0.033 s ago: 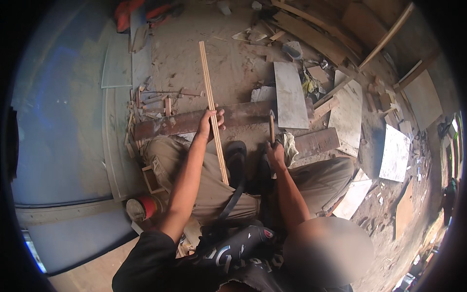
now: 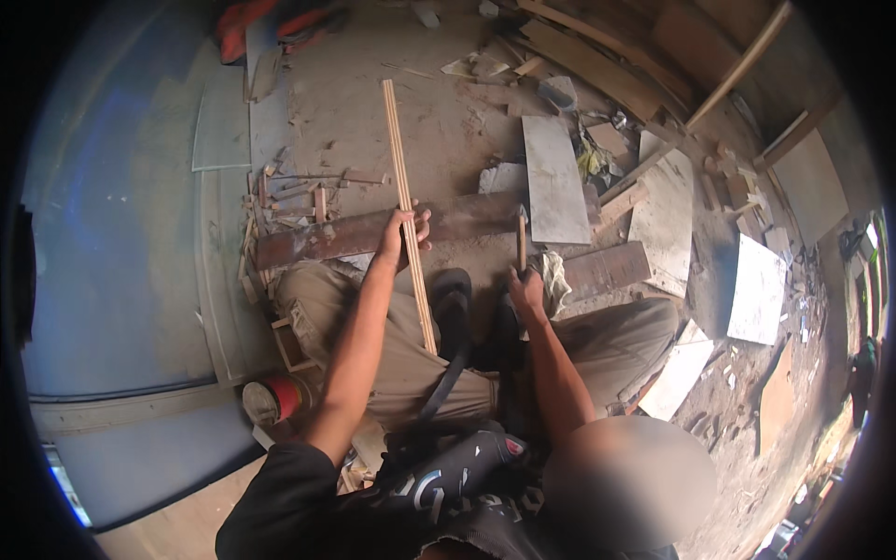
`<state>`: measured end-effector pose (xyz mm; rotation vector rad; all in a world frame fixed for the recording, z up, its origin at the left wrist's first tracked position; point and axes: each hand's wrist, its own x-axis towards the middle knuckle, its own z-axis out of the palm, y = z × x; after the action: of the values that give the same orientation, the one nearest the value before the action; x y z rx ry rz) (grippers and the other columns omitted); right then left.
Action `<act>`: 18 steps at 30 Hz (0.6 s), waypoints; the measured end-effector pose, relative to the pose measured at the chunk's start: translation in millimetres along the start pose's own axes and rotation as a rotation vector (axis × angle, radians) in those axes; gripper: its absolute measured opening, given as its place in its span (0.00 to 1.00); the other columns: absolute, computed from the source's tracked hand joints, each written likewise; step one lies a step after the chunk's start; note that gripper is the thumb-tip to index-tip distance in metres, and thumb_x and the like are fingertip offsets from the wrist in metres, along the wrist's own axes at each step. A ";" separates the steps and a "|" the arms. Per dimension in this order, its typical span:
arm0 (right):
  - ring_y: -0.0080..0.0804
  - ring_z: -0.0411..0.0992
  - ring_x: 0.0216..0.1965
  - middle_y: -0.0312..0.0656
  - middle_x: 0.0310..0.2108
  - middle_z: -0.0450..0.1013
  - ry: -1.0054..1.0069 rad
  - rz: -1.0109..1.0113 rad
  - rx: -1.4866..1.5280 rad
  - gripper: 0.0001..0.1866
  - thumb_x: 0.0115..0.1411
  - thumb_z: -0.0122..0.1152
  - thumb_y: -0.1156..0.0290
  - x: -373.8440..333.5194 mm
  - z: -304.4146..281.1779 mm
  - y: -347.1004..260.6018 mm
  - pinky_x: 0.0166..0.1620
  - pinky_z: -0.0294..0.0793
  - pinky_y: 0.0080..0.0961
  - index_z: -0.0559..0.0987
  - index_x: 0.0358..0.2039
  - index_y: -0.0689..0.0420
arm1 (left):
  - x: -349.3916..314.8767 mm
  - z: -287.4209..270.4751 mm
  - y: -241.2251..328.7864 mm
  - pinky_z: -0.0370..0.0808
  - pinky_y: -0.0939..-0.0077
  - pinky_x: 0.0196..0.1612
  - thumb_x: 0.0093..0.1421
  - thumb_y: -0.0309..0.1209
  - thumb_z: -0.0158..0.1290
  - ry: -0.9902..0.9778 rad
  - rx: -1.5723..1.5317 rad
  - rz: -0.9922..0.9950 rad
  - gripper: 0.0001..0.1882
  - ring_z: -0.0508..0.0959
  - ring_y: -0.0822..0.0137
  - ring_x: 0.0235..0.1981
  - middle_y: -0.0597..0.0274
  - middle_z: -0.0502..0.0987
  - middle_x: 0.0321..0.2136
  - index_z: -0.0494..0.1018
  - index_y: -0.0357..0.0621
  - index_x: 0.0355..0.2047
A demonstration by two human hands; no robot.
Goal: The person wipes a white rectangular board with a cloth while sitting on the floor. Then, the person picks up a thin wooden plank and uses a hammer to tap it repeatedly.
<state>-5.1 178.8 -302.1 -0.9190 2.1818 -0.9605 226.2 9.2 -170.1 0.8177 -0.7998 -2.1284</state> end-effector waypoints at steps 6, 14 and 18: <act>0.40 0.70 0.20 0.52 0.16 0.69 0.035 -0.011 0.209 0.22 0.61 0.58 0.55 5.3 -3.2 -32.1 0.26 0.67 0.37 0.74 0.26 0.66 | 30.6 -17.6 -10.3 0.82 0.71 0.29 0.53 0.41 0.57 0.151 0.328 0.080 0.23 0.72 0.73 0.27 0.62 0.72 0.32 0.68 0.43 0.47; 0.28 0.62 0.18 0.41 0.16 0.66 0.135 -0.159 0.284 0.17 0.62 0.55 0.62 1.1 -6.7 -26.4 0.22 0.61 0.33 0.74 0.28 0.67 | 27.9 50.6 72.5 0.80 0.60 0.42 0.61 0.46 0.47 -0.438 -0.036 0.133 0.32 0.75 0.61 0.41 0.45 0.72 0.49 0.60 0.37 0.59; 0.20 0.60 0.19 0.32 0.17 0.65 0.098 -0.059 0.369 0.16 0.64 0.53 0.63 -4.5 -16.5 -47.1 0.22 0.59 0.27 0.75 0.29 0.65 | 40.6 64.5 107.6 0.79 0.55 0.45 0.64 0.47 0.42 -0.586 -0.067 -0.110 0.31 0.75 0.60 0.44 0.43 0.69 0.52 0.58 0.36 0.60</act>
<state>2.4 164.9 -254.5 -0.7741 1.9683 -1.4049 198.0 -63.9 -64.1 0.1928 -0.9813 -2.5158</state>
